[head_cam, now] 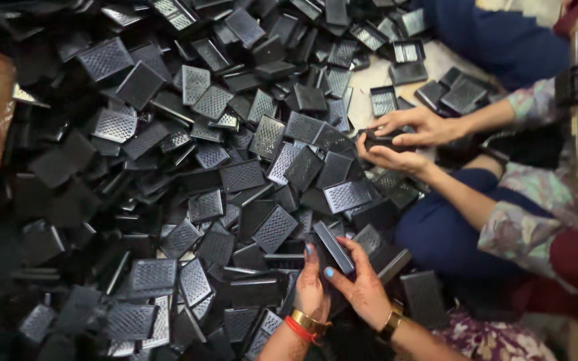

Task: The person sits on the floor among a large pile of black perforated plastic parts and picks up individual parts one at a time, turning them over in both hands and placing them back on the pile. Other people nearby handle the same parts in the same way.

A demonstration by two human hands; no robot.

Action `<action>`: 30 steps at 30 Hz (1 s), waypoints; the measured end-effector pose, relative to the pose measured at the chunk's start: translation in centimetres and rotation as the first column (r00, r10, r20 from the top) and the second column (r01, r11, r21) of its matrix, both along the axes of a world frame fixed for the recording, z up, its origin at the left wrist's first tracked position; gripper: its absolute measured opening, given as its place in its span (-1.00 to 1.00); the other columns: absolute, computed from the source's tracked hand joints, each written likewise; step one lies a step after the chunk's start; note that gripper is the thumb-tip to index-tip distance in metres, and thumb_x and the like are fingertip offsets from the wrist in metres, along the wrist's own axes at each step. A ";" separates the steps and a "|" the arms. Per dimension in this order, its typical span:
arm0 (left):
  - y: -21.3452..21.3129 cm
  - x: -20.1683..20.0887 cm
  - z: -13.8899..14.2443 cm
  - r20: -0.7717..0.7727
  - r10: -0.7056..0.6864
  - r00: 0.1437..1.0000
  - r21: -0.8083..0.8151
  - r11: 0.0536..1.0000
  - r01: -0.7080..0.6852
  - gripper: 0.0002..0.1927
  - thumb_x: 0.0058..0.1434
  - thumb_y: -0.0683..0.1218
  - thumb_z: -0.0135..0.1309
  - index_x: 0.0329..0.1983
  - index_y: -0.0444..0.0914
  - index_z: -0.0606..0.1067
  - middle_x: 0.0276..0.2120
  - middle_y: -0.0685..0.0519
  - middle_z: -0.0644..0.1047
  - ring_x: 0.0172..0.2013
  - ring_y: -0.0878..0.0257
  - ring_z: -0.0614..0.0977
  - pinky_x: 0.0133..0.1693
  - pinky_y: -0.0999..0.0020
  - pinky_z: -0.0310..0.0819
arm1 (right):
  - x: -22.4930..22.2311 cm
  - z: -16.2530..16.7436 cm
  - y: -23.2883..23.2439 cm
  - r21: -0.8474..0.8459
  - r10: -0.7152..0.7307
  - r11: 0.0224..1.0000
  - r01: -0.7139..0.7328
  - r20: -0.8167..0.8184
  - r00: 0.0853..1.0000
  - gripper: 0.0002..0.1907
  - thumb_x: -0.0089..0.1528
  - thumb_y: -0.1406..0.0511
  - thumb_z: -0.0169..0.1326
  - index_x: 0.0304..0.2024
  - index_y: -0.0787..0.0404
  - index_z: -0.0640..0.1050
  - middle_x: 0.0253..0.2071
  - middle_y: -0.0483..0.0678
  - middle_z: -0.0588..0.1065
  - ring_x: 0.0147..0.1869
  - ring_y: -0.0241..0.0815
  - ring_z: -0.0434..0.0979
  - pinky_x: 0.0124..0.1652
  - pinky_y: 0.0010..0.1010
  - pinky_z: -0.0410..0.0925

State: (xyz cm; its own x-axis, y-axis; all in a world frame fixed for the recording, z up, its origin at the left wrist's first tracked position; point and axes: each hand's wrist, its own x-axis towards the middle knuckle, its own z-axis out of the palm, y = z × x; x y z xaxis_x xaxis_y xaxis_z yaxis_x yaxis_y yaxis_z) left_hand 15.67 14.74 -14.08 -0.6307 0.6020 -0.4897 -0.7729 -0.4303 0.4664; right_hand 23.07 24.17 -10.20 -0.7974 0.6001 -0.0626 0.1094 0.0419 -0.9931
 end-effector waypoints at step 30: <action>-2.0 -3.8 7.1 -0.231 -0.182 0.956 -0.160 0.976 0.148 -0.02 -0.08 -0.29 0.35 0.46 -0.13 0.25 0.07 -0.05 0.49 0.06 0.14 0.56 0.09 0.20 0.53 | 1.2 -0.8 0.6 -0.279 -0.027 0.960 -0.007 -0.116 0.993 -0.51 0.35 0.26 0.04 0.32 0.29 0.43 0.31 0.02 0.45 0.38 -0.19 0.38 0.33 -0.35 0.20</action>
State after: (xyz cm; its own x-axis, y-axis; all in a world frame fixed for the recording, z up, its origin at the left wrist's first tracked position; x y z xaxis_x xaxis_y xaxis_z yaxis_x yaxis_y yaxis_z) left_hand 11.86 12.70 -6.99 -0.6385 0.6443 -0.4210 -0.6836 -0.2234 0.6948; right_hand 24.29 24.76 -11.01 -0.8032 0.5802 -0.1349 -0.0096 -0.2390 -0.9710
